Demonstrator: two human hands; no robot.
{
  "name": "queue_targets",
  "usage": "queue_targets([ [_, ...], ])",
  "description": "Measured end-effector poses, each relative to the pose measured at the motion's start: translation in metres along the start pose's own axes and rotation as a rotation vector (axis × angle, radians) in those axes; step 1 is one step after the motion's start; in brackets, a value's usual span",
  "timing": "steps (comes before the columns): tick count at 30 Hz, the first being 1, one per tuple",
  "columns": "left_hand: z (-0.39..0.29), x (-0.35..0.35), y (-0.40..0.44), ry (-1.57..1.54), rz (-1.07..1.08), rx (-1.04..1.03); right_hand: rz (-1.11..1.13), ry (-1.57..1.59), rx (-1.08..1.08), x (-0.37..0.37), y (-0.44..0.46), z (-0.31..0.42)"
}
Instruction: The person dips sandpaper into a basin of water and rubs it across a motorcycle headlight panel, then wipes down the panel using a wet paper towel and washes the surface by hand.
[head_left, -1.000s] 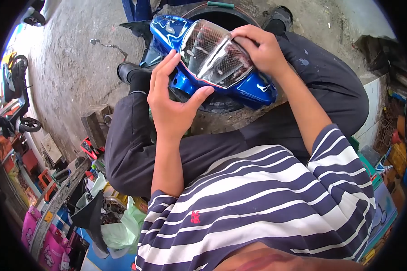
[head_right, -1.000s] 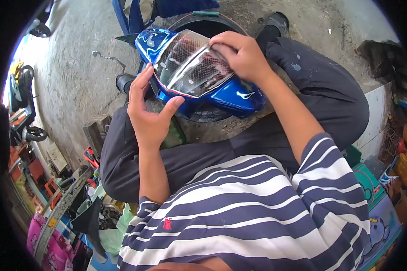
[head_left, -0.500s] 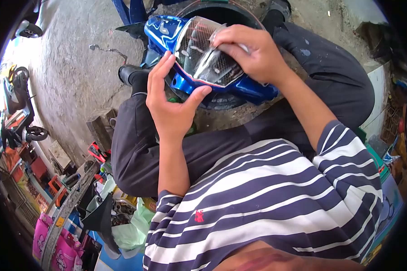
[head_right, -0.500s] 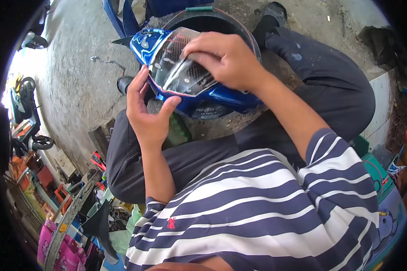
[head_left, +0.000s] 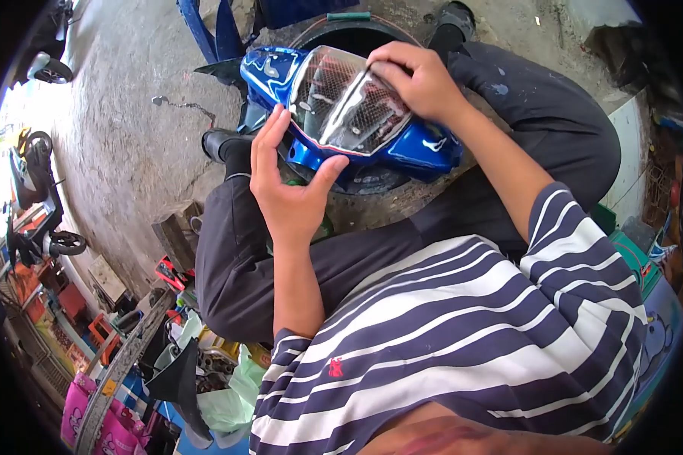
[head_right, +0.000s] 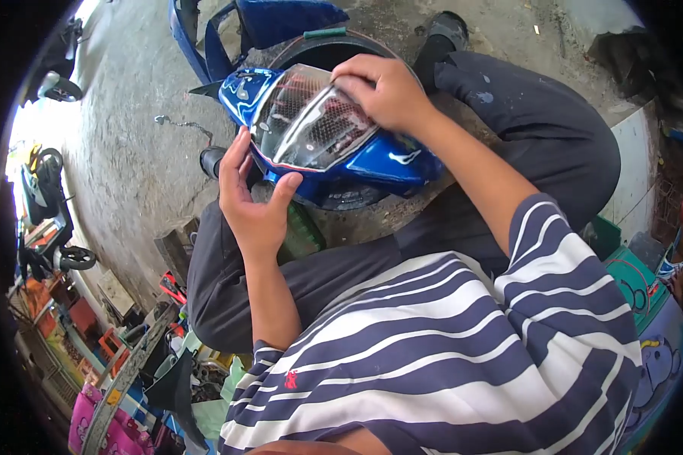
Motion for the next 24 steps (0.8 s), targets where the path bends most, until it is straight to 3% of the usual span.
queue_targets([
  [1,0.001,0.001,0.001,0.003,-0.007,-0.007,0.092,0.125,-0.039,-0.003,-0.001,0.026],
  [2,0.001,0.002,0.002,0.006,-0.007,-0.002,0.075,0.093,0.180,-0.004,-0.004,0.057],
  [4,0.001,0.001,0.001,0.010,0.006,0.016,0.132,0.101,0.344,-0.005,-0.014,0.094],
  [10,-0.003,0.000,0.002,0.012,0.003,0.024,0.081,0.120,0.015,-0.006,0.003,0.020],
  [15,0.000,-0.001,0.000,-0.007,0.003,0.016,0.199,0.108,0.402,-0.006,-0.026,0.111],
  [18,0.001,-0.003,0.002,-0.003,0.006,0.008,0.152,0.178,0.306,-0.007,-0.027,0.094],
  [20,0.000,-0.001,0.001,0.013,0.003,0.015,0.041,0.053,0.247,-0.003,-0.013,0.059],
  [22,-0.002,-0.001,0.000,0.028,0.002,0.014,-0.003,0.191,0.024,-0.010,-0.006,0.024],
  [24,-0.001,-0.001,0.003,0.025,0.000,0.004,0.021,0.081,0.163,-0.009,-0.012,0.049],
])
Point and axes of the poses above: each hand's wrist, its own y-axis towards the middle knuckle, its own x-axis out of the back of the hand, z = x × y, the point moved 6 cm from there along y, towards the middle knuckle, and after that the axes turned 7 degrees about -y, right-handed, at the moved point
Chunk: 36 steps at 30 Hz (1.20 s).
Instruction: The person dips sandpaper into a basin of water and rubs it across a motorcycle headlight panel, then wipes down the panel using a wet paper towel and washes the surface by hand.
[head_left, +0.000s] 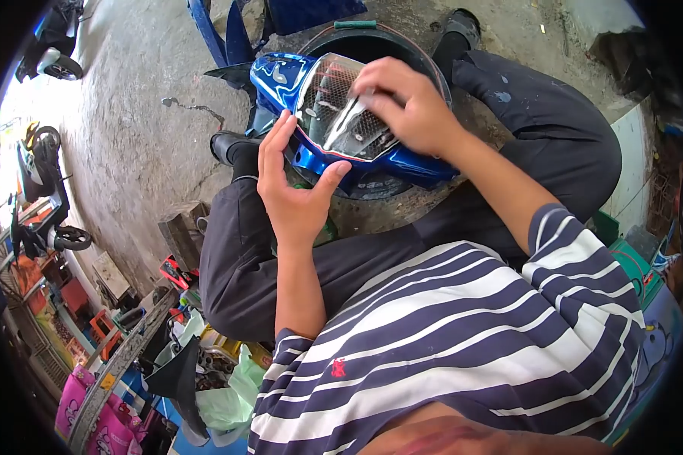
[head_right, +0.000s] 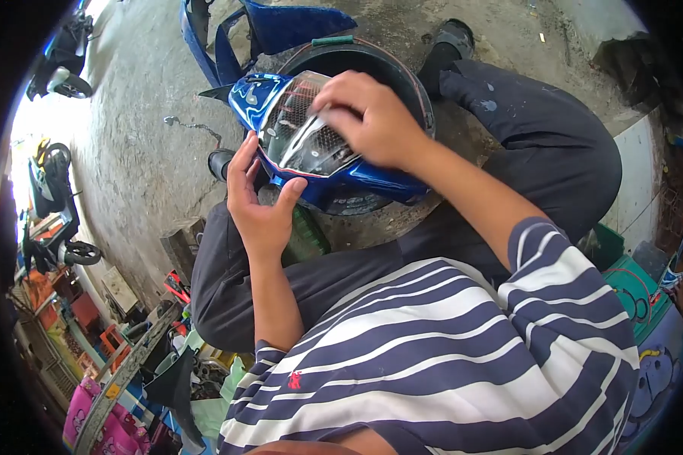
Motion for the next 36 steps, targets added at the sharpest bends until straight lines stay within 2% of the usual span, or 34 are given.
queue_targets([
  [3,0.002,-0.001,-0.004,-0.021,0.002,0.004,0.147,0.037,0.231,-0.008,-0.011,0.073],
  [6,0.003,-0.002,-0.003,-0.024,0.003,-0.004,0.141,0.111,0.244,-0.010,-0.013,0.062],
  [7,0.001,-0.002,-0.003,-0.019,0.001,-0.005,0.068,0.008,0.227,-0.009,-0.011,0.050],
  [10,-0.002,0.000,-0.004,0.015,0.001,0.007,-0.077,-0.055,-0.097,-0.003,-0.001,-0.014],
  [13,-0.003,0.001,-0.002,0.026,0.014,0.016,-0.125,-0.119,-0.102,-0.006,-0.007,-0.001],
  [17,-0.004,0.005,-0.004,0.028,0.040,0.041,-0.170,-0.084,-0.053,-0.018,-0.026,0.069],
  [21,-0.011,0.005,-0.004,0.053,0.041,0.040,-0.165,-0.173,0.127,-0.016,-0.026,0.059],
  [22,-0.011,0.004,-0.004,0.052,0.037,0.034,-0.180,-0.221,0.093,-0.010,-0.024,0.043],
  [24,-0.010,0.006,-0.007,0.059,0.030,0.039,-0.186,-0.095,-0.166,-0.001,-0.019,0.011],
  [25,-0.010,0.007,-0.008,0.062,0.026,0.040,-0.156,-0.080,-0.204,0.001,-0.019,0.011],
  [28,-0.008,0.005,-0.004,0.043,0.024,0.018,-0.150,-0.132,0.074,-0.011,-0.021,0.054],
  [29,-0.007,0.005,-0.004,0.038,0.030,0.013,-0.120,-0.084,0.107,-0.015,-0.023,0.069],
  [33,-0.004,0.004,-0.002,0.030,0.031,0.001,-0.097,-0.097,0.086,-0.016,-0.023,0.079],
  [36,-0.002,0.003,-0.002,0.028,0.033,0.005,-0.085,-0.212,0.043,-0.005,-0.006,0.044],
])
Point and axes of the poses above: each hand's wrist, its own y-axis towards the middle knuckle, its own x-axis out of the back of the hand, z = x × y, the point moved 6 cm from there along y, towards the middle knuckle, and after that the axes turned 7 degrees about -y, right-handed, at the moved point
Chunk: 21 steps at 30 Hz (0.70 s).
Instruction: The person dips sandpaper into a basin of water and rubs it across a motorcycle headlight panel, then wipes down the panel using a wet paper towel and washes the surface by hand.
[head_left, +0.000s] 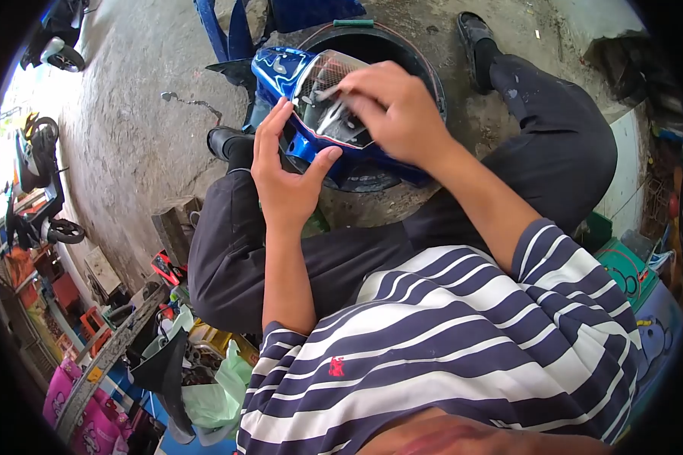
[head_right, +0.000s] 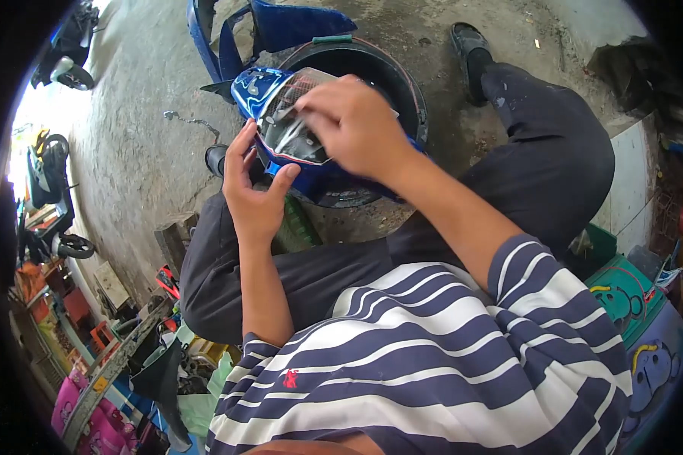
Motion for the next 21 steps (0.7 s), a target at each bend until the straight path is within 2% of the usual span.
queue_targets([
  [1,-0.002,0.000,0.000,0.000,-0.002,0.011,-0.063,0.044,-0.125,-0.001,0.000,-0.017],
  [4,-0.002,0.002,0.003,0.006,-0.002,-0.005,-0.130,-0.004,-0.001,-0.003,-0.007,0.003],
  [5,-0.001,0.002,0.000,0.009,0.000,-0.005,-0.063,0.070,0.001,-0.005,-0.010,0.018],
  [8,0.003,0.001,0.000,0.009,-0.006,0.007,0.031,0.100,0.200,-0.009,-0.024,0.064],
  [12,-0.002,0.003,0.001,0.023,0.009,0.001,0.017,0.098,0.225,-0.007,-0.013,0.036],
  [13,-0.002,0.002,0.001,0.012,0.004,-0.006,-0.019,0.147,0.089,-0.012,-0.011,0.011],
  [16,-0.003,0.001,0.000,0.022,-0.003,0.007,-0.021,0.166,-0.138,-0.011,0.000,-0.033],
  [21,-0.001,0.003,0.001,-0.008,0.002,-0.008,0.129,0.193,0.285,-0.005,-0.020,0.056],
])
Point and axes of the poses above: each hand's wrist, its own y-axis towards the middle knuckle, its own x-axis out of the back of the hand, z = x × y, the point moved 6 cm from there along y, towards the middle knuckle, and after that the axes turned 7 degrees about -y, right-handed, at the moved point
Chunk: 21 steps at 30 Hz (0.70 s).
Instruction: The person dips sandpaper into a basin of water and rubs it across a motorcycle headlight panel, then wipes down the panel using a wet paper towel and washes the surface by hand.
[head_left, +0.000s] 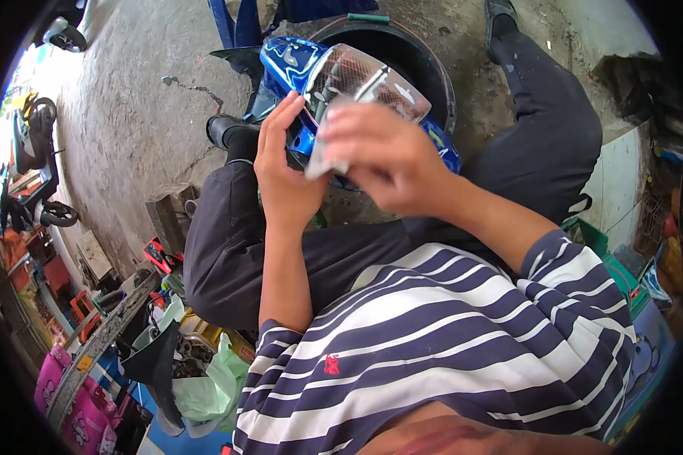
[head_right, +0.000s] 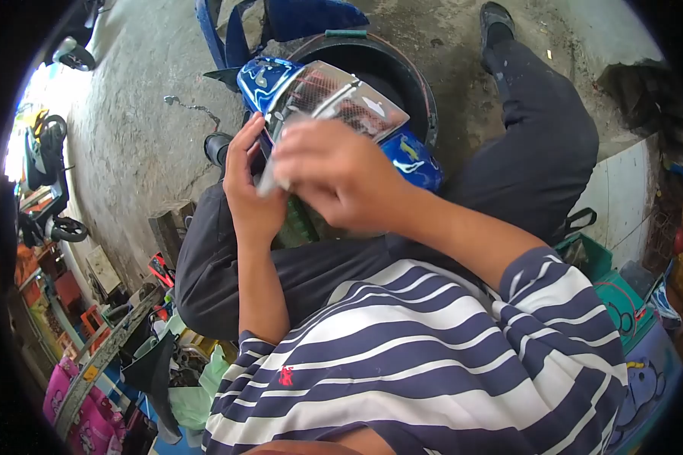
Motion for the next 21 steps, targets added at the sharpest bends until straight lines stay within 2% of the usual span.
queue_targets([
  [3,-0.007,0.003,0.006,0.030,0.017,0.013,0.023,-0.010,0.084,0.013,-0.003,-0.031],
  [4,-0.008,0.004,0.006,0.032,0.026,0.019,0.051,-0.034,-0.102,0.022,-0.002,-0.059],
  [5,-0.010,0.004,0.005,0.033,0.035,0.025,-0.020,0.079,-0.405,0.021,-0.012,-0.103],
  [7,-0.010,0.005,0.006,0.028,0.058,0.050,-0.003,-0.006,-0.550,0.027,-0.013,-0.105],
  [9,-0.015,0.005,0.007,0.039,0.072,0.089,-0.023,-0.078,-0.141,0.019,0.000,-0.048],
  [10,-0.016,0.005,0.006,0.038,0.074,0.105,-0.035,-0.028,-0.062,0.017,0.003,-0.028],
  [13,-0.023,0.005,0.007,0.071,0.081,0.142,-0.061,-0.056,-0.184,0.019,-0.004,-0.062],
  [14,-0.030,0.003,0.007,0.099,0.078,0.156,-0.102,0.031,-0.420,0.019,-0.015,-0.098],
  [15,-0.037,0.001,0.006,0.125,0.074,0.169,-0.078,0.035,-0.551,0.026,-0.013,-0.112],
  [17,-0.046,-0.002,0.008,0.160,0.107,0.198,-0.091,-0.007,-0.446,0.024,-0.014,-0.104],
  [18,-0.049,-0.003,0.010,0.169,0.116,0.204,-0.069,-0.078,-0.301,0.026,-0.006,-0.078],
  [19,-0.051,-0.004,0.009,0.177,0.127,0.228,-0.063,-0.020,-0.153,0.025,-0.001,-0.057],
  [21,-0.054,-0.005,0.010,0.230,0.152,0.192,-0.029,0.012,-0.099,0.023,0.000,-0.050],
])
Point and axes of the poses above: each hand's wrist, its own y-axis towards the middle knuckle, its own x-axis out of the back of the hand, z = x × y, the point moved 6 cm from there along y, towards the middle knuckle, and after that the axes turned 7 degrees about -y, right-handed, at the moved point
